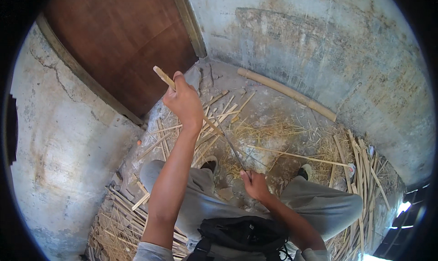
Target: The person splits and shaves bamboo stalks into thin strips using a machete.
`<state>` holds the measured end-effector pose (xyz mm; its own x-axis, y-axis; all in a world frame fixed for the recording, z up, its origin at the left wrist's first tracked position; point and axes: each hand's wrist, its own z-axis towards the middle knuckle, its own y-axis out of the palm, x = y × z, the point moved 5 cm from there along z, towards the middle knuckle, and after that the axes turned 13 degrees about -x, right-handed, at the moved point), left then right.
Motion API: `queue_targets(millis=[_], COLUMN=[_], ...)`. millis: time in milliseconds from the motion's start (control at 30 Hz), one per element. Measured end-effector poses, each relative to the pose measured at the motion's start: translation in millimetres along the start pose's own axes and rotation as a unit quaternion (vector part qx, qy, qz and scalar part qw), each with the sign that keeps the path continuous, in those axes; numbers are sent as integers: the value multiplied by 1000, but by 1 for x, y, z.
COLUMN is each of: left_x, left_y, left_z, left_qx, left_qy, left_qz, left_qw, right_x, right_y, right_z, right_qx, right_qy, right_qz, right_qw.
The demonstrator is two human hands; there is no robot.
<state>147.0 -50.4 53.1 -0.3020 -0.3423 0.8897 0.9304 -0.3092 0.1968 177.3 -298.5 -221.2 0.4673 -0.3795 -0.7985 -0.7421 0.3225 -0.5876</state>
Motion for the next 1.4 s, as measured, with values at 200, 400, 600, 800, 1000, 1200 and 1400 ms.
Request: queue_targets(millis=[200, 400, 600, 800, 1000, 1200, 1400], left_x=[11, 7, 8, 1, -1, 5, 0], left_y=[17, 21, 18, 5, 11, 20, 23], left_z=[-10, -11, -9, -9, -3, -8, -12], left_qx=[-24, -47, -40, -10, -28, -40, -62], left_qy=[8, 16, 35, 38, 10, -1, 12], left_qz=[17, -6, -6, 11, -34, -18, -30], left_qw=[1000, 999, 999, 999, 999, 999, 998], right_x=[125, 34, 62, 111, 30, 130, 31], right_y=[33, 9, 19, 36, 13, 41, 10], right_z=[-20, -15, -30, -39, -19, -30, -18], right_qx=[-131, -75, -50, -139, -40, -175, -81], right_qy=[198, 170, 77, 286, 111, 213, 182], right_qz=[-93, -3, 55, 32, 19, -81, 14], right_qw=[967, 983, 994, 948, 993, 958, 980])
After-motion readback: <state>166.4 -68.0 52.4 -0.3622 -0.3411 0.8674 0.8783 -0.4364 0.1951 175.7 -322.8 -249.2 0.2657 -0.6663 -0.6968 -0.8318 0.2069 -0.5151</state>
